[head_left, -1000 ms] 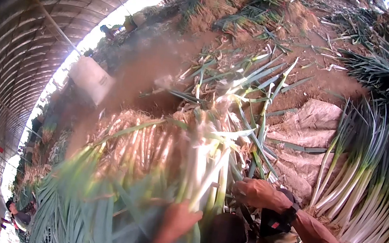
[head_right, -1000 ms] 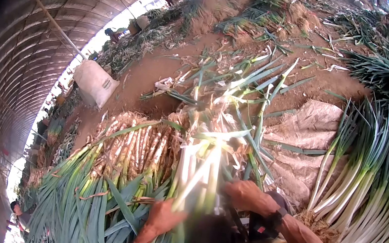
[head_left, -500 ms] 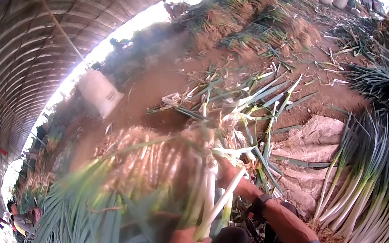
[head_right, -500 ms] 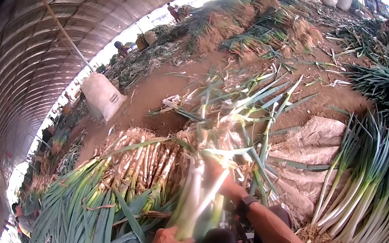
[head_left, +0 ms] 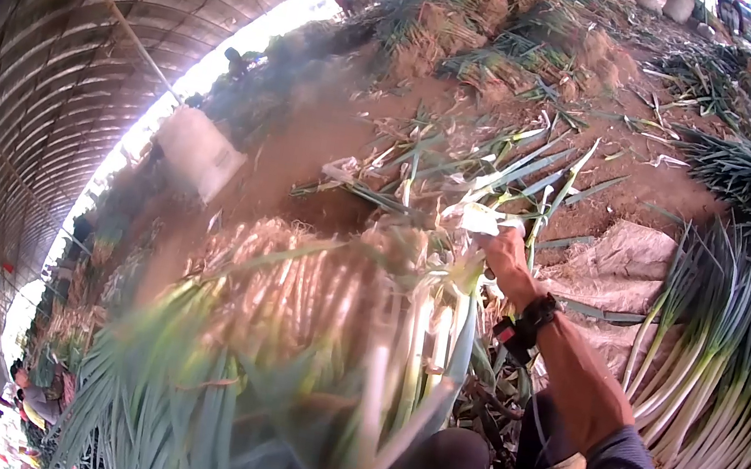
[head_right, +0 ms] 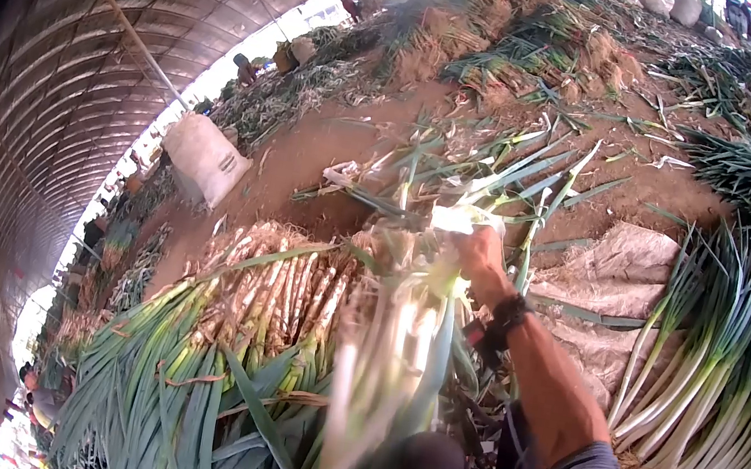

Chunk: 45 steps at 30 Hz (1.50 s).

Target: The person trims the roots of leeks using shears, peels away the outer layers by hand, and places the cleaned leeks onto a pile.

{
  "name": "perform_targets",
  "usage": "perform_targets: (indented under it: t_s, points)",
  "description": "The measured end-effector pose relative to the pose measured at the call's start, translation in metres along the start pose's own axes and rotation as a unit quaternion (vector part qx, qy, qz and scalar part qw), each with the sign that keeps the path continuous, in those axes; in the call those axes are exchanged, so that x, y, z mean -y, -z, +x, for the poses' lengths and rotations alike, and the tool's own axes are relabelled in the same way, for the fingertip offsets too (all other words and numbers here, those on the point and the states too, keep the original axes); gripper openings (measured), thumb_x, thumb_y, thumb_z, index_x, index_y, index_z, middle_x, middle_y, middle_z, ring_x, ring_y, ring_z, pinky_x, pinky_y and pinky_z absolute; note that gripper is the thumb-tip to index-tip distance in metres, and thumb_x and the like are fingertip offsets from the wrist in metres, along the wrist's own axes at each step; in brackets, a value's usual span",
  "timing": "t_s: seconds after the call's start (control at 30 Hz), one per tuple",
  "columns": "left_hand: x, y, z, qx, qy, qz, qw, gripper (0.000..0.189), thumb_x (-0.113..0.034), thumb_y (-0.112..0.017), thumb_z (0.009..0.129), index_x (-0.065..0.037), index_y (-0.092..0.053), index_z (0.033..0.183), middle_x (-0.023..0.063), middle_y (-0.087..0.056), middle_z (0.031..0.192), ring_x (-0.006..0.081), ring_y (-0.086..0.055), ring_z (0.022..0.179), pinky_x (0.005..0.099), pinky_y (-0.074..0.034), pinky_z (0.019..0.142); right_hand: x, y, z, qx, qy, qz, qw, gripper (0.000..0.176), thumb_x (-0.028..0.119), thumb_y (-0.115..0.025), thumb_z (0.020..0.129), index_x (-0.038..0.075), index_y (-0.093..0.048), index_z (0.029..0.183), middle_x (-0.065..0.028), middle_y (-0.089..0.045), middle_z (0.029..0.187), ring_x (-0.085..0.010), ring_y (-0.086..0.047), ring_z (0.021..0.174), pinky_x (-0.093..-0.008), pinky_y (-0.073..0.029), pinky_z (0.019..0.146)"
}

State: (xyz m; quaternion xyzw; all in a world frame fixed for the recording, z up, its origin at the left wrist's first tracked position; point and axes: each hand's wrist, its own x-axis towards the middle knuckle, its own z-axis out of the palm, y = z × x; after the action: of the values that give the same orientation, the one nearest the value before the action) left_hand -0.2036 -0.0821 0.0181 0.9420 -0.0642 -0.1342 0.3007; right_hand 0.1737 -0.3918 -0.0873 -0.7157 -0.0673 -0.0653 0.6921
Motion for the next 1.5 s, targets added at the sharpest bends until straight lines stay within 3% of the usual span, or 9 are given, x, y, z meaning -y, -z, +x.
perform_targets:
  t_s: [0.2, 0.43, 0.77, 0.87, 1.03, 1.07, 1.2, 1.27, 1.5]
  points:
    - [-0.009, 0.035, 0.023, -0.072, 0.183, -0.069, 0.978, 0.046, -0.036, -0.075, 0.089, 0.007, -0.066, 0.105, 0.0223, -0.068, 0.083, 0.0300, -0.063, 0.072, 0.0417, -0.050, 0.067, 0.092, -0.016, -0.038, 0.224, 0.081, -0.487, 0.840, 0.064, 0.020, -0.075, 0.085, -0.001, -0.042, 0.136, -0.0190, -0.064, 0.102, -0.0279, -0.067, 0.084, -0.0409, -0.057, 0.062]
    - [-0.013, 0.015, 0.040, -0.057, 0.216, 0.044, 0.974, 0.044, -0.033, -0.075, 0.087, 0.001, -0.065, 0.113, 0.0224, -0.071, 0.089, 0.0388, -0.070, 0.081, 0.0460, -0.053, 0.069, 0.141, -0.032, -0.073, 0.175, 0.269, -0.330, 0.888, 0.026, 0.025, -0.070, 0.090, 0.002, -0.065, 0.101, -0.0152, -0.067, 0.086, -0.0342, -0.067, 0.076, -0.0442, -0.054, 0.066]
    - [-0.002, -0.048, 0.047, -0.072, -0.074, 0.105, 0.989, 0.050, -0.033, -0.078, 0.083, 0.002, -0.062, 0.114, 0.0212, -0.066, 0.073, 0.0396, -0.067, 0.065, 0.0469, -0.050, 0.055, 0.112, -0.048, -0.072, 0.245, 0.088, -0.177, 0.949, 0.021, 0.017, -0.070, 0.090, -0.001, -0.060, 0.091, -0.0104, -0.061, 0.079, -0.0189, -0.063, 0.074, -0.0324, -0.055, 0.065]
    - [-0.021, -0.043, 0.044, -0.046, -0.055, 0.143, 0.987, 0.047, -0.030, -0.078, 0.083, 0.003, -0.062, 0.114, 0.0212, -0.066, 0.073, 0.0396, -0.067, 0.065, 0.0468, -0.051, 0.055, 0.096, -0.047, -0.074, 0.078, 0.497, -0.516, 0.693, 0.011, 0.011, -0.067, 0.088, 0.004, -0.060, 0.084, -0.0106, -0.061, 0.077, -0.0228, -0.066, 0.072, -0.0336, -0.055, 0.054]
    - [-0.010, -0.041, 0.028, -0.055, -0.037, 0.082, 0.994, 0.042, -0.027, -0.076, 0.083, 0.004, -0.065, 0.110, 0.0215, -0.067, 0.072, 0.0381, -0.069, 0.066, 0.0454, -0.053, 0.058, 0.045, 0.016, -0.020, 0.139, 0.192, -0.725, 0.646, 0.016, 0.010, -0.054, 0.098, 0.006, -0.069, 0.099, -0.0084, -0.065, 0.080, -0.0161, -0.062, 0.060, -0.0318, -0.049, 0.047]
    - [-0.014, -0.036, 0.023, -0.051, -0.027, 0.057, 0.997, 0.042, -0.026, -0.076, 0.083, 0.004, -0.065, 0.109, 0.0216, -0.067, 0.071, 0.0378, -0.068, 0.065, 0.0451, -0.053, 0.058, 0.059, 0.028, -0.020, 0.129, 0.067, -0.637, 0.757, 0.023, 0.015, -0.045, 0.104, 0.003, -0.064, 0.110, -0.0118, -0.065, 0.079, -0.0195, -0.064, 0.061, -0.0353, -0.051, 0.048]
    - [-0.009, -0.024, 0.036, 0.051, 0.155, -0.033, 0.986, 0.054, -0.025, -0.079, 0.079, 0.004, -0.061, 0.122, 0.0211, -0.069, 0.086, 0.0341, -0.070, 0.076, 0.0436, -0.054, 0.067, 0.057, 0.047, -0.035, 0.051, 0.361, -0.535, 0.762, 0.048, 0.025, -0.045, 0.104, -0.001, -0.041, 0.144, -0.0224, -0.058, 0.132, -0.0330, -0.060, 0.116, -0.0461, -0.050, 0.101]
    - [0.007, -0.024, 0.047, 0.035, 0.102, 0.095, 0.990, 0.050, -0.047, -0.075, 0.082, -0.001, -0.065, 0.100, 0.0262, -0.069, 0.087, 0.0456, -0.068, 0.086, 0.0510, -0.055, 0.076, 0.103, 0.038, -0.055, 0.171, 0.218, -0.494, 0.824, 0.068, 0.021, -0.066, 0.091, 0.001, -0.038, 0.149, -0.0213, -0.046, 0.149, -0.0348, -0.049, 0.134, -0.0455, -0.043, 0.111]
    - [-0.020, -0.014, 0.096, 0.022, 0.046, 0.067, 0.996, 0.051, -0.046, -0.077, 0.083, -0.002, -0.064, 0.106, 0.0245, -0.071, 0.087, 0.0423, -0.070, 0.083, 0.0477, -0.056, 0.074, 0.136, -0.050, -0.157, 0.276, 0.572, -0.357, 0.685, 0.039, 0.024, -0.082, 0.076, 0.007, -0.067, 0.108, -0.0112, -0.067, 0.108, -0.0259, -0.065, 0.106, -0.0349, -0.054, 0.096]
